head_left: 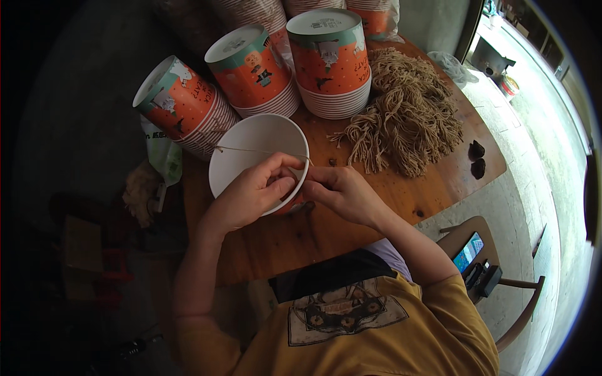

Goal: The recorder is threading and tying string handles onto paper buckets at a workbench.

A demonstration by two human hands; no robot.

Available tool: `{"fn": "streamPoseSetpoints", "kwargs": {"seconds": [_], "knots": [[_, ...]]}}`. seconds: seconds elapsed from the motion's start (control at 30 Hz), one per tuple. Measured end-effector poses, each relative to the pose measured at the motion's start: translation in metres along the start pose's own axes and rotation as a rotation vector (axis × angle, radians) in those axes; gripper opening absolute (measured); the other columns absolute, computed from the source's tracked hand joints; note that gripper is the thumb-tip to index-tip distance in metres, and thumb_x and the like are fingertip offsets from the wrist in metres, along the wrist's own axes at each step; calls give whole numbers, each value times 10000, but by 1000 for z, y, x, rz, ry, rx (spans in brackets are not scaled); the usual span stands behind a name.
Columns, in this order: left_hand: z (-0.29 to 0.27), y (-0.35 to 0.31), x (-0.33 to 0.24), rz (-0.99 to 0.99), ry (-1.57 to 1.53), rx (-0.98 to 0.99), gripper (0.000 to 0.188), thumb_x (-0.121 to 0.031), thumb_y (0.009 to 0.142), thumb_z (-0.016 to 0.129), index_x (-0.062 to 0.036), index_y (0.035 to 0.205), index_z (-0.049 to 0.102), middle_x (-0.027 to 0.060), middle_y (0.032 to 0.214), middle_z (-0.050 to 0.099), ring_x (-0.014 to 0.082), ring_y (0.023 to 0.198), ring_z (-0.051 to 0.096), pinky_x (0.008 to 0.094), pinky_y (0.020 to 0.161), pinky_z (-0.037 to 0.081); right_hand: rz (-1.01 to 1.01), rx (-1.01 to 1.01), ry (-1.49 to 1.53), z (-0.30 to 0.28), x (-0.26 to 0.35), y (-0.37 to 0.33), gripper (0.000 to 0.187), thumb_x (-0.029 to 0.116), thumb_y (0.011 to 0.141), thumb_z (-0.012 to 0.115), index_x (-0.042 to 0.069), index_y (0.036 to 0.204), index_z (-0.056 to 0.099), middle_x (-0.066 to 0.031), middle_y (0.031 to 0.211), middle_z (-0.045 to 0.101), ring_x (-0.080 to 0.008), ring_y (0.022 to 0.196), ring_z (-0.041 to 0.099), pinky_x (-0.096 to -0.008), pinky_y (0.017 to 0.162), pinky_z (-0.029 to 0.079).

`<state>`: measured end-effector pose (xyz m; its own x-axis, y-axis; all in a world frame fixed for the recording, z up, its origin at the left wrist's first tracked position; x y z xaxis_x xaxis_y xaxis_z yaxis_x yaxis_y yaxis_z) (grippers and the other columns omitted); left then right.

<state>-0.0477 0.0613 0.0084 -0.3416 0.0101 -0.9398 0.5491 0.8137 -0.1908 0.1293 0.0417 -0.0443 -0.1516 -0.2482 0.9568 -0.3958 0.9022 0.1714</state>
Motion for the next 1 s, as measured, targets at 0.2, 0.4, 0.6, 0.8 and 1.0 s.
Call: {"fn": "streamPoseSetpoints", "kwargs": {"seconds": [0.2,0.4,0.6,0.8,1.0], "knots": [[0,6,-1,160,368,-6,80,-80,945,504,-17,993,495,91,849,612,192,790,611,324,734,480,1,-1,18,1,0,2,216,225,911,546,48,929,667,-112,735,659,-218,678,647,-345,663,493],[2,7,-4,171,479,-24,33,-59,947,476,-29,959,468,31,832,558,97,769,528,259,702,447,-25,27,59,1,-3,3,242,251,909,561,40,984,654,-110,734,663,-223,664,646,-348,655,499],[-10,0,-2,144,303,-181,55,-86,969,429,-60,952,475,29,881,589,97,818,555,262,753,463,-139,49,-235,-29,20,-14,139,161,851,648,27,875,619,-66,763,614,-177,725,612,-308,678,461],[-6,7,-3,150,-166,-163,79,-133,980,429,-76,958,479,68,949,640,84,816,555,252,778,451,-408,24,-347,-47,27,-13,85,137,818,664,66,830,617,-33,770,605,-194,743,596,-376,915,380],[8,22,-8,123,-275,-97,117,-190,998,478,-78,1032,488,-6,790,546,52,678,499,201,621,424,-393,151,-329,-51,54,15,77,129,801,667,75,832,622,-21,745,594,-165,710,586,-329,844,413]]}}
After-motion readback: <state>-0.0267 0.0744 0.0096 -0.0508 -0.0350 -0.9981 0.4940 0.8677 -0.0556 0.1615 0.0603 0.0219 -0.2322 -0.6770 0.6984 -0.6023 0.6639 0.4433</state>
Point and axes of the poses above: each hand's wrist, its own y-axis towards the middle knuckle, its own z-axis out of the palm, x = y × z, the point moved 2 cm from there along y, towards the middle knuckle
